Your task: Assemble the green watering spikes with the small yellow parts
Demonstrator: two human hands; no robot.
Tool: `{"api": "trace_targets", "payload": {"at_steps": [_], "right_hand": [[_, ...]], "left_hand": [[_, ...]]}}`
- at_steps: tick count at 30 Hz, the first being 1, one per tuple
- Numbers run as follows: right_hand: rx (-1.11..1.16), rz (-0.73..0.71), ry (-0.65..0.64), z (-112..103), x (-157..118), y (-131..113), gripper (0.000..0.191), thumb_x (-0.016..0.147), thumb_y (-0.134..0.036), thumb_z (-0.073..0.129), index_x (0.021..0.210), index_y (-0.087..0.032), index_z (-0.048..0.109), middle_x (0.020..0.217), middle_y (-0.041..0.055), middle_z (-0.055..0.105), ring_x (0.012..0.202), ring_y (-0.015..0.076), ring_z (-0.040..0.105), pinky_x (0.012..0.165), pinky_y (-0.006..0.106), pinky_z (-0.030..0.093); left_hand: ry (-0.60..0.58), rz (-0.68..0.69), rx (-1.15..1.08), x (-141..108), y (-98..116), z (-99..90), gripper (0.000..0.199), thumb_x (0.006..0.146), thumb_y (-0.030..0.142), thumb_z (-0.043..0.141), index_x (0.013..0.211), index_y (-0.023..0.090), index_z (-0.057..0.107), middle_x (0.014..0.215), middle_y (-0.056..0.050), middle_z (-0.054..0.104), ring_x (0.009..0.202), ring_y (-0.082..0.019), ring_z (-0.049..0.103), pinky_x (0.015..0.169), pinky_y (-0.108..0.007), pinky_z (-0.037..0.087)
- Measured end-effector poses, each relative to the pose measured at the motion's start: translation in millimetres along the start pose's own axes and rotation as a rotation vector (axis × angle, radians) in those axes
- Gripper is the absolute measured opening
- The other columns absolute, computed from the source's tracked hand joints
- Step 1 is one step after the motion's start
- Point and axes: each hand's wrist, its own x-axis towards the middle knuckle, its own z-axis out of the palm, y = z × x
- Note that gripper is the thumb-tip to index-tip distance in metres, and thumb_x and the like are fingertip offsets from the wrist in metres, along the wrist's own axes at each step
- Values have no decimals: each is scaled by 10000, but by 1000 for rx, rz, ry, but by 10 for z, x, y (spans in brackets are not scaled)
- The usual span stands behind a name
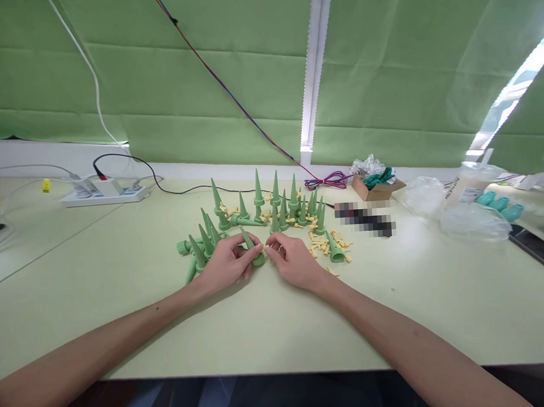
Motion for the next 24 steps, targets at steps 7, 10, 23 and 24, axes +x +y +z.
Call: {"api": "trace_targets", "payload": {"at_steps": [7,10,23,24], "right_hand": [[-12,-16,-17,-6,4,22,121,948,-278,490,965,-203,584,775,1,633,623,135,527,604,268,386],[-23,-25,-22,-15,6,18,120,950,-265,486,941,-199,586,775,1,639,631,133,523,610,266,379],[-43,-40,-32,-26,10,18,174,960,-285,475,851,-192,574,714,-10,590,596,127,469,583,258,336],[-48,-42,-34,-26,8,16,179,961,-284,472,845,-192,573,709,-13,583,595,126,464,583,257,332]], "left_hand": [[-5,-3,-14,9,-25,2,274,896,451,568,870,178,584,392,51,487,353,-99,445,394,-186,356],[-9,6,-21,7,-21,-2,275,894,451,567,868,177,588,392,56,474,351,-102,451,388,-188,351],[-21,13,-21,-2,9,-5,271,886,430,565,867,162,599,385,63,458,335,-91,433,377,-179,329],[-23,10,-17,-2,8,-5,270,888,429,562,869,162,598,385,62,461,335,-91,434,378,-178,331]]}}
